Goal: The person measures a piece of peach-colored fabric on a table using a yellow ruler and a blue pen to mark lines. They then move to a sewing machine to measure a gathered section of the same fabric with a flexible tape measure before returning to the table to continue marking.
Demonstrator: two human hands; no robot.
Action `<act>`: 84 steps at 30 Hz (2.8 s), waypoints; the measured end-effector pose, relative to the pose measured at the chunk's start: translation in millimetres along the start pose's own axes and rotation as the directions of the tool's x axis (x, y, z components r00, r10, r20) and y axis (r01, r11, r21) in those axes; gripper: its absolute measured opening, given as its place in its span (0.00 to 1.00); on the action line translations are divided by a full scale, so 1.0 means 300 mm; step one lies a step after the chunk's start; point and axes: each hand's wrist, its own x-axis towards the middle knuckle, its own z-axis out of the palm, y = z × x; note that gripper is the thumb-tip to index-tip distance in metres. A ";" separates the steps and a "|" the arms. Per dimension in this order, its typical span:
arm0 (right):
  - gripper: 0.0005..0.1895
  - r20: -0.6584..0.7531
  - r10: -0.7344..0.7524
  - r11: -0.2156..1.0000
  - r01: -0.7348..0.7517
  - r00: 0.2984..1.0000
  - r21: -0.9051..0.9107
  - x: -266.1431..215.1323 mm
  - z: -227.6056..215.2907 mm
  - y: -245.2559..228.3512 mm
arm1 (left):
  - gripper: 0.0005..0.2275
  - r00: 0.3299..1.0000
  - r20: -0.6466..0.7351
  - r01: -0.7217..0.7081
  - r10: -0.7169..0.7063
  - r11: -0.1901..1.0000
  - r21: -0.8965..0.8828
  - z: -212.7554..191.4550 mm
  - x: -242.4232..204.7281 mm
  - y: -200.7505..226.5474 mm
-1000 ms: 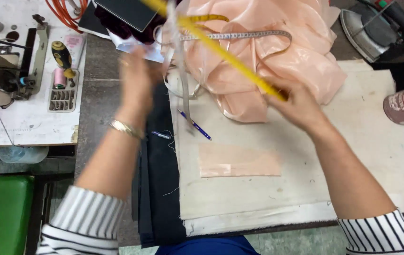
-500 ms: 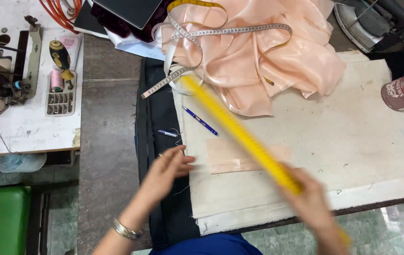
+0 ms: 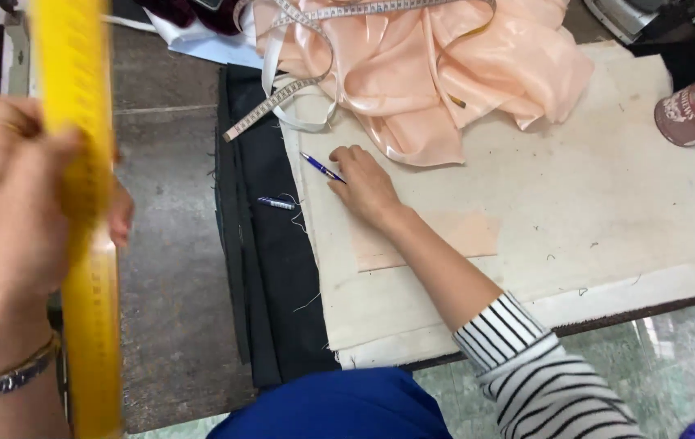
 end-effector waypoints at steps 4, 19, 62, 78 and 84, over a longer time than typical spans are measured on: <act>0.09 0.006 -0.059 0.998 0.060 0.998 -0.021 0.022 0.013 0.073 | 0.02 0.946 0.104 0.268 -0.306 0.924 0.274 0.048 -0.033 -0.078; 0.15 -0.214 0.579 0.273 0.061 0.787 0.960 -0.630 -0.161 0.264 | 0.12 0.888 0.396 -0.082 -0.233 0.768 0.635 0.260 -0.053 -0.464; 0.09 -0.472 0.464 0.620 0.106 0.750 0.777 -0.653 -0.193 0.291 | 0.09 0.953 0.251 -0.015 -0.170 0.802 0.597 0.404 -0.093 -0.366; 0.13 -0.666 0.386 0.753 0.198 0.639 0.627 -0.710 0.044 0.262 | 0.08 0.915 0.387 -0.119 -0.114 0.840 0.529 0.473 -0.059 -0.464; 0.11 -0.701 0.370 0.762 0.233 0.610 0.604 -0.696 0.055 0.279 | 0.08 0.913 0.389 -0.098 -0.126 0.856 0.507 0.477 -0.066 -0.448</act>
